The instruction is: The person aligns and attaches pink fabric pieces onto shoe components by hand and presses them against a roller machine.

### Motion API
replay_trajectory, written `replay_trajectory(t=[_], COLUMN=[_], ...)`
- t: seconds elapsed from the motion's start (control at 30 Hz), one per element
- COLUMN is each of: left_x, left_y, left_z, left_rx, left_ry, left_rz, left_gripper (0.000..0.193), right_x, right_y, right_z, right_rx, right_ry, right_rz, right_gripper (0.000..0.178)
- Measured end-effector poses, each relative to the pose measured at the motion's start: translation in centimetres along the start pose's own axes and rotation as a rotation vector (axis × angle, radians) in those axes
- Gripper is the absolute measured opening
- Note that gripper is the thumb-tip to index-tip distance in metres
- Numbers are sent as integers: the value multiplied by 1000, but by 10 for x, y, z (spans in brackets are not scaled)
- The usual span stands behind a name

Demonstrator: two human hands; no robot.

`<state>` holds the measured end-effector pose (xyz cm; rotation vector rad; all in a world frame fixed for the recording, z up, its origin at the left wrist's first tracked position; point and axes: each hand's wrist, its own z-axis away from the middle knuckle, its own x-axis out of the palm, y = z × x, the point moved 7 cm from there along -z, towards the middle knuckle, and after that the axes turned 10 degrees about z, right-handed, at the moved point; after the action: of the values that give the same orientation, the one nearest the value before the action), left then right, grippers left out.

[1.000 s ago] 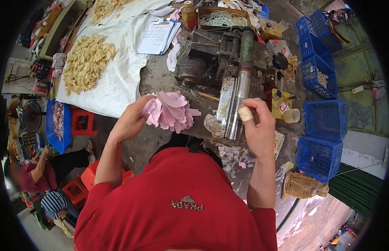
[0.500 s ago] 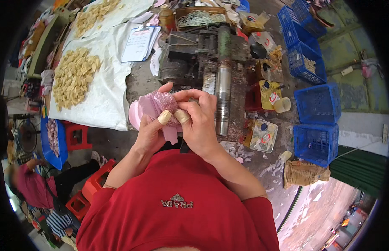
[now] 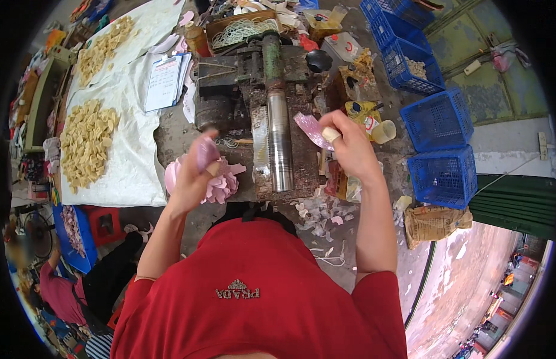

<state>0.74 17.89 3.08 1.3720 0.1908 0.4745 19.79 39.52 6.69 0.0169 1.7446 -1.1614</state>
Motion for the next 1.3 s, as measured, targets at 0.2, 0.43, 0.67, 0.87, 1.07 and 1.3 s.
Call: replay_trajectory(t=[0.2, 0.43, 0.67, 0.87, 1.07, 1.3], left_x=[56, 52, -59, -78, -95, -106], left_y=[6, -9, 3, -46, -125, -125], left_z=[-6, -15, 14, 37, 56, 57], left_rx=[279, 169, 298, 213, -22, -182], left_ry=[-322, -264, 134, -88, -143, -102], left_rz=[-558, -436, -546, -1369, -1270, -878], left_gripper=[63, 60, 59, 51, 46, 49], right_x=[53, 49, 48, 50, 51, 51], right_y=[13, 8, 24, 5, -6, -17], right_z=[2, 2, 13, 8, 11, 20], right_rx=[110, 32, 185, 144, 133, 111], right_ry=[-347, 20, 59, 125, 181, 196], right_rz=[126, -37, -243, -314, -328, -348], right_gripper=[14, 20, 23, 24, 26, 27])
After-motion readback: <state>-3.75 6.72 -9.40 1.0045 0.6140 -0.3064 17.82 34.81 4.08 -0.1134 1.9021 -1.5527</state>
